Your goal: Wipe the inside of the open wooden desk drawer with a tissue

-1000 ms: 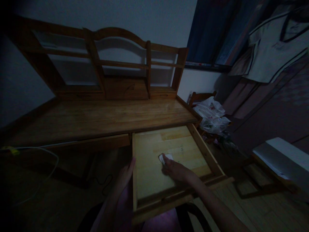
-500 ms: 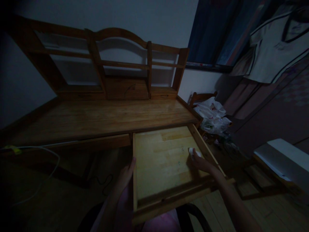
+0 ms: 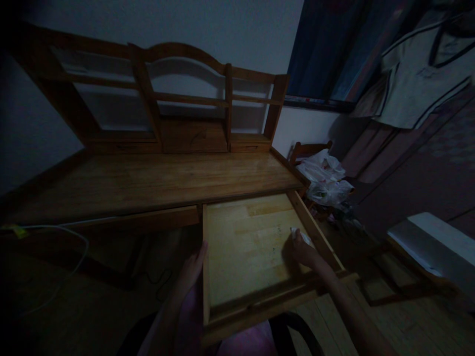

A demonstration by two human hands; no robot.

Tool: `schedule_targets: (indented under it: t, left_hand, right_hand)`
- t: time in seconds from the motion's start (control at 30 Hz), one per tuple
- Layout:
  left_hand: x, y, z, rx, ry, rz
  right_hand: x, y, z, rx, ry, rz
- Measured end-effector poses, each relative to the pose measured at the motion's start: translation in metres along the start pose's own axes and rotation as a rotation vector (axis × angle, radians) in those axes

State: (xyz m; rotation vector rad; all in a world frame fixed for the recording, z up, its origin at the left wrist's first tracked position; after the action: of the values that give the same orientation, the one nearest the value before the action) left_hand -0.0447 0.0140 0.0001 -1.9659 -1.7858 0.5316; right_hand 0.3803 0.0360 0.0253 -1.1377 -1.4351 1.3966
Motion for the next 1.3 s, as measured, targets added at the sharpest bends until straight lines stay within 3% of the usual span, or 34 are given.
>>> schedule_targets:
  t: [0.13,0.27,0.5,0.6,0.7,0.87,0.97,1.1,1.3]
  left_hand:
    - [-0.001,-0.003,-0.013,-0.083,-0.097,0.006]
    - [-0.002,-0.005,-0.015,-0.074,-0.080,-0.014]
    - [0.000,0.000,-0.001,-0.074,-0.041,0.004]
    - [0.000,-0.001,-0.002,-0.055,-0.032,-0.017]
    - [-0.001,-0.003,-0.006,-0.071,-0.044,-0.014]
    - [0.000,-0.002,-0.007,-0.074,-0.039,-0.016]
    - [-0.001,-0.001,-0.002,-0.031,-0.047,-0.004]
    - [-0.001,0.002,0.009,-0.001,-0.019,0.018]
    - [0.000,0.006,0.019,0.016,0.050,0.023]
  right_hand:
    - [0.011,0.003,0.018,0.163,0.057,0.092]
    - [0.023,0.004,0.057,0.287,0.069,0.139]
    - [0.036,-0.008,0.153,0.545,-0.203,0.189]
    - [0.034,-0.013,0.176,0.624,-0.338,0.220]
    - [0.030,-0.015,0.183,0.592,-0.349,0.211]
    - [0.026,-0.015,0.174,0.493,-0.326,0.140]
    - [0.030,-0.007,0.154,0.424,-0.257,0.050]
    - [0.035,0.011,0.101,0.303,-0.142,-0.067]
    - [0.023,0.025,0.006,0.249,0.026,-0.104]
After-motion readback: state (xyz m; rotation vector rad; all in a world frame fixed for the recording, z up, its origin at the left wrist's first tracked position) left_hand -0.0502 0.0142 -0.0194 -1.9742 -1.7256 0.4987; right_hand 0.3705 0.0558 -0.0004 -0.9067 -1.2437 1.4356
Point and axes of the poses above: each hand's wrist, its own x-axis towards the middle knuckle, its own y-axis out of the palm, z = x × y, the point moved 2 cm from there along x, towards the middle knuckle, and after that the axes turned 6 degrees about y, right-handed, at the moved point
